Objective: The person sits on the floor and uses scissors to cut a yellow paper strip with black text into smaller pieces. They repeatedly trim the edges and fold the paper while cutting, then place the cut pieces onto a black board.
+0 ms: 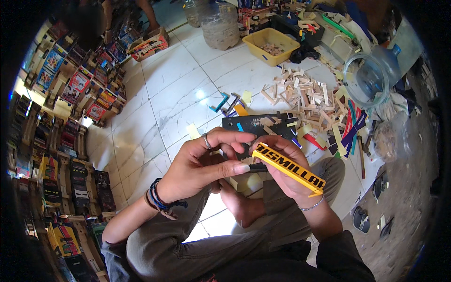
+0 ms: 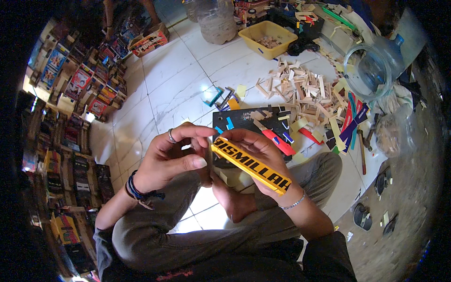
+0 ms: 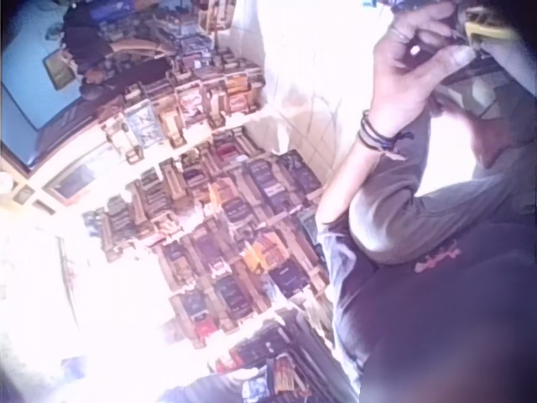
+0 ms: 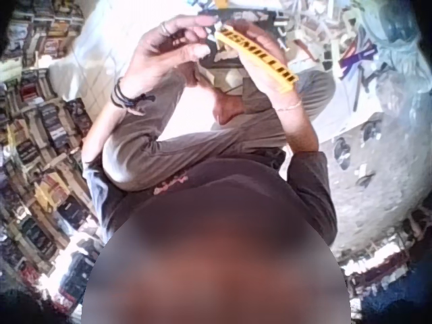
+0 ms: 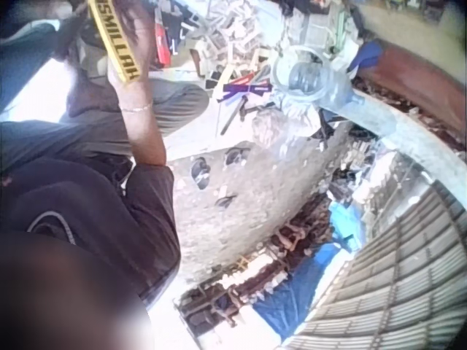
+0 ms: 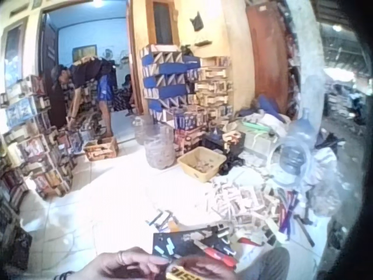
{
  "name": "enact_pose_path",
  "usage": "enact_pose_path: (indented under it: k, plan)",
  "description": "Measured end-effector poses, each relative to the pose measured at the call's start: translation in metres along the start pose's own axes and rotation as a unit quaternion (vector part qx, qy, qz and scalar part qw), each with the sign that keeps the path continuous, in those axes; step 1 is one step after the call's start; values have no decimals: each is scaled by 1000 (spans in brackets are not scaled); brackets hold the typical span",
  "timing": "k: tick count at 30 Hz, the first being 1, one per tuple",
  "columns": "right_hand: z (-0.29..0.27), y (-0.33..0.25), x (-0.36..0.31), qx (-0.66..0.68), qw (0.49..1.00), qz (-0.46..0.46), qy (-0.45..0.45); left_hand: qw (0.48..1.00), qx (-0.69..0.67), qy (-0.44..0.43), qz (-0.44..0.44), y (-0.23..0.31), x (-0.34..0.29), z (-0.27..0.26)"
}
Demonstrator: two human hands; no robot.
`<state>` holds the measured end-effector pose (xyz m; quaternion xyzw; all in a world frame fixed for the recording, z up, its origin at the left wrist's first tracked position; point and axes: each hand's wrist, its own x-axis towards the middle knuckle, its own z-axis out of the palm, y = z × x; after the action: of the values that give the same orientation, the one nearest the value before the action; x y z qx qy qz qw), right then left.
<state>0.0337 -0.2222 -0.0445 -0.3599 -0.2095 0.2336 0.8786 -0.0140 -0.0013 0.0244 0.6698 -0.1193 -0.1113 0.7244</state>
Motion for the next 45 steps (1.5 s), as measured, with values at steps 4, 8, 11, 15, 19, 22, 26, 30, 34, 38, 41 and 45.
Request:
enact_pose_path:
  k: [4,8,11,15,19,22,26,30,34,38,41,45]
  plan:
    - [7,0,-3,-46,997,49,24,995,85,-4,58,-3,1,0]
    - [9,-1,0,-36,994,100,29,989,111,-11,93,-5,3,0]
    - [5,4,0,-23,997,66,-24,987,118,-16,108,-6,3,0]
    - [-8,5,-2,-68,995,43,-52,975,162,-33,148,-3,5,-2]
    - [-22,-26,6,-159,985,60,-24,955,231,-63,175,7,4,-5]
    - [-15,-65,4,-309,950,35,8,964,222,-73,130,10,2,-3]
    - [11,-95,-8,-449,892,7,-48,959,246,-76,122,10,0,0]
    - [30,-86,-8,-587,800,-73,-95,944,295,-63,137,9,0,1]
    - [36,-79,-8,-621,773,-96,-83,923,342,-58,166,9,0,0]
    - [37,-79,-8,-626,770,-92,-79,928,328,-61,166,8,1,0]
    - [38,-80,-7,-629,770,-78,-71,934,314,-55,159,7,0,-1]
    - [38,-79,-5,-636,762,-79,-90,935,303,-52,175,4,0,-2]
